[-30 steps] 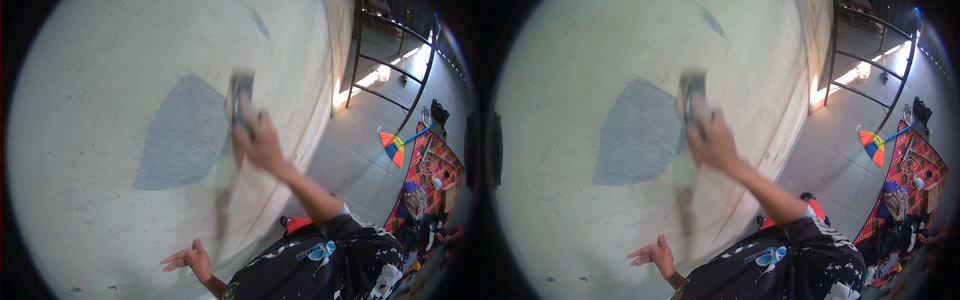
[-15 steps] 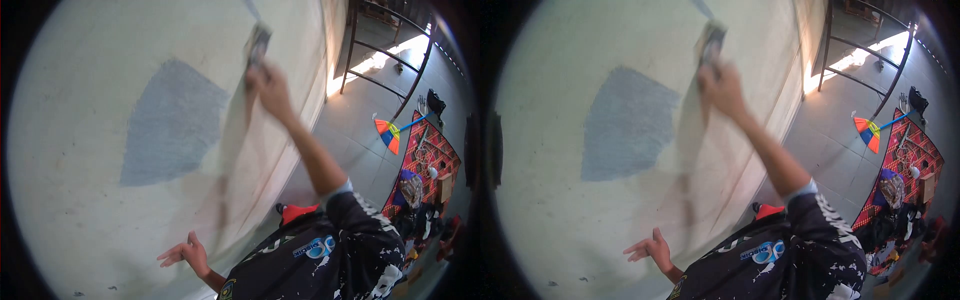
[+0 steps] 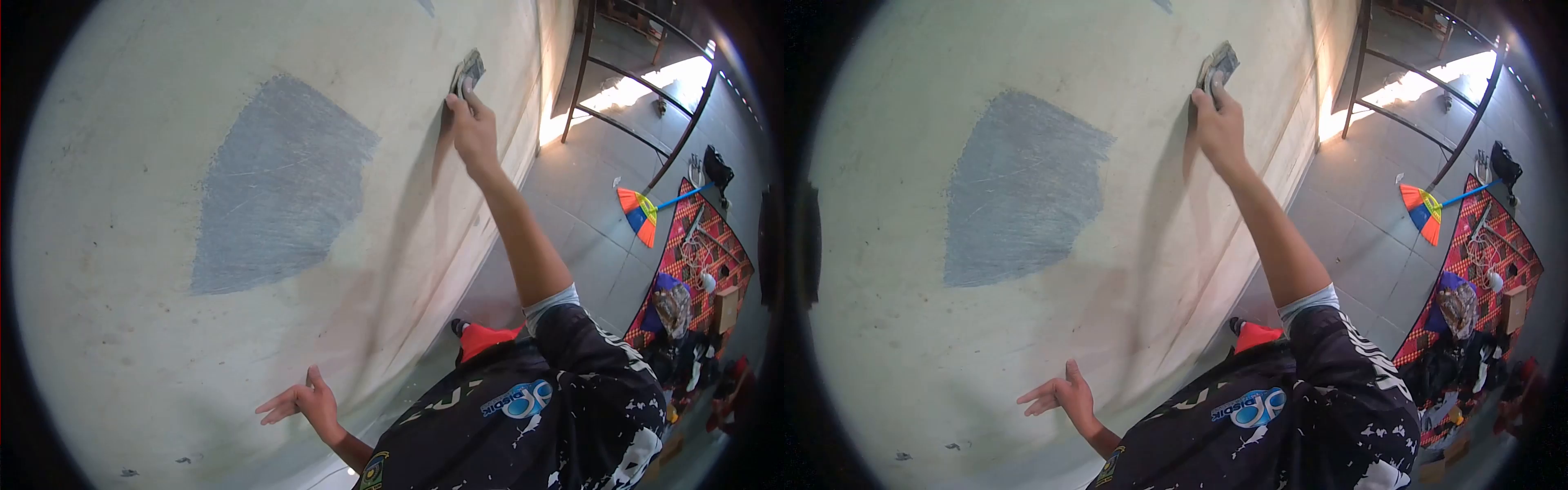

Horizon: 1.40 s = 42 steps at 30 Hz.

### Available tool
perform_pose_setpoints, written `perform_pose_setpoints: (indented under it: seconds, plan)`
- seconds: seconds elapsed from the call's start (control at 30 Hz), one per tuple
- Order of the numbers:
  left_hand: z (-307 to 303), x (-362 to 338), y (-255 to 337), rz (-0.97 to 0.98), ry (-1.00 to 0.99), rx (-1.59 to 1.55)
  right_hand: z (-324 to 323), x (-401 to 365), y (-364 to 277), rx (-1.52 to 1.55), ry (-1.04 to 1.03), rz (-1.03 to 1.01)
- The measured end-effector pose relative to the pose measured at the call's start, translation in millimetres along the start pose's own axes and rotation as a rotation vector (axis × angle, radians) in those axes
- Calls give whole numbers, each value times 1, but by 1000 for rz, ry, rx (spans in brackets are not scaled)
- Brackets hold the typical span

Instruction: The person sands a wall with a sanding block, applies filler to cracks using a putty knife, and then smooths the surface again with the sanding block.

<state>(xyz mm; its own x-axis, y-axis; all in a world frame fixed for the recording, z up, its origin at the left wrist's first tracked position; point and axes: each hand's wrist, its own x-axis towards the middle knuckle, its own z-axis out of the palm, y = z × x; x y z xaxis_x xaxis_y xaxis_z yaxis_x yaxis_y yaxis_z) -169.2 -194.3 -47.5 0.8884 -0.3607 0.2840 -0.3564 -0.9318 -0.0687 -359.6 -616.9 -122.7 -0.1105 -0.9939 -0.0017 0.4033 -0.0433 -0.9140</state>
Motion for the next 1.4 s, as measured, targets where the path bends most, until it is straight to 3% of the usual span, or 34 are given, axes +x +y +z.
perform_pose_setpoints:
  seconds: [0.07,0.1,0.17,0.27,0.3,0.37,0.4,0.43,0.47,0.5,0.53,0.6,0.67,0.7,0.77,0.8,0.83,0.87,0.9,0.97,1.0,1.07,1.1,1.17,1.23,1.33,1.4]
  plan:
    - [-19,2,15,-102,-230,-162,16,-25,27,-127,14,-70]
    - [-18,4,11,-107,-234,-164,25,-75,36,-251,-9,-87]
    - [-11,7,-4,6,-263,-320,49,-166,45,-310,15,-452]
    - [-14,2,9,-56,-161,-62,40,-157,40,-300,-111,-466]
    - [-14,2,6,-68,-160,-57,27,-127,9,-360,-184,-104]
    - [-10,4,1,-22,-218,-307,13,-61,-35,-12,-152,35]
    - [-11,3,5,-24,-215,-314,15,-32,-27,93,-86,-190]
    - [-15,1,10,-40,-208,-235,19,-42,-16,94,-88,-194]
    - [-16,0,11,-53,-198,-157,27,-56,-4,-129,-48,-203]
    - [-16,1,9,-49,-191,-167,37,-71,-1,-348,-2,-216]
    - [-15,2,7,-34,-217,-284,48,-120,-7,-331,-57,-134]
    - [-6,1,2,-27,-245,-415,67,-207,21,-378,-86,-513]
    - [15,0,-8,-58,-30,-60,67,-211,16,-343,-71,-499]
    - [20,-1,-13,-65,-35,-69,69,-205,13,-301,-45,-483]
    - [31,-5,-27,213,538,-247,55,-141,-6,-167,-126,-197]
    - [48,4,-38,206,532,-258,49,-100,-20,-68,-129,-169]
    - [62,17,-50,303,698,-372,45,-79,-30,28,-130,-136]
    - [73,21,-64,399,861,-483,45,-88,-29,15,-133,-135]
    - [73,21,-65,394,855,-488,49,-100,-29,-29,-130,-124]
    - [71,34,-58,404,1176,-135,67,-154,-9,-250,-102,-175]
    - [75,38,-62,409,1185,-146,74,-201,15,-336,-87,-363]
    - [90,42,-72,459,1211,-265,82,-256,33,-308,-33,-442]
    - [90,43,-70,469,1209,-271,77,-239,31,-311,-22,-440]
    - [85,39,-71,456,1199,-241,53,-164,15,-177,-34,-19]
    - [84,38,-71,460,1207,-242,26,-84,-5,-34,-23,100]
    - [85,39,-65,459,1219,-266,34,-98,17,-23,-7,20]
    - [86,39,-68,474,1232,-278,58,-182,20,-199,44,-56]
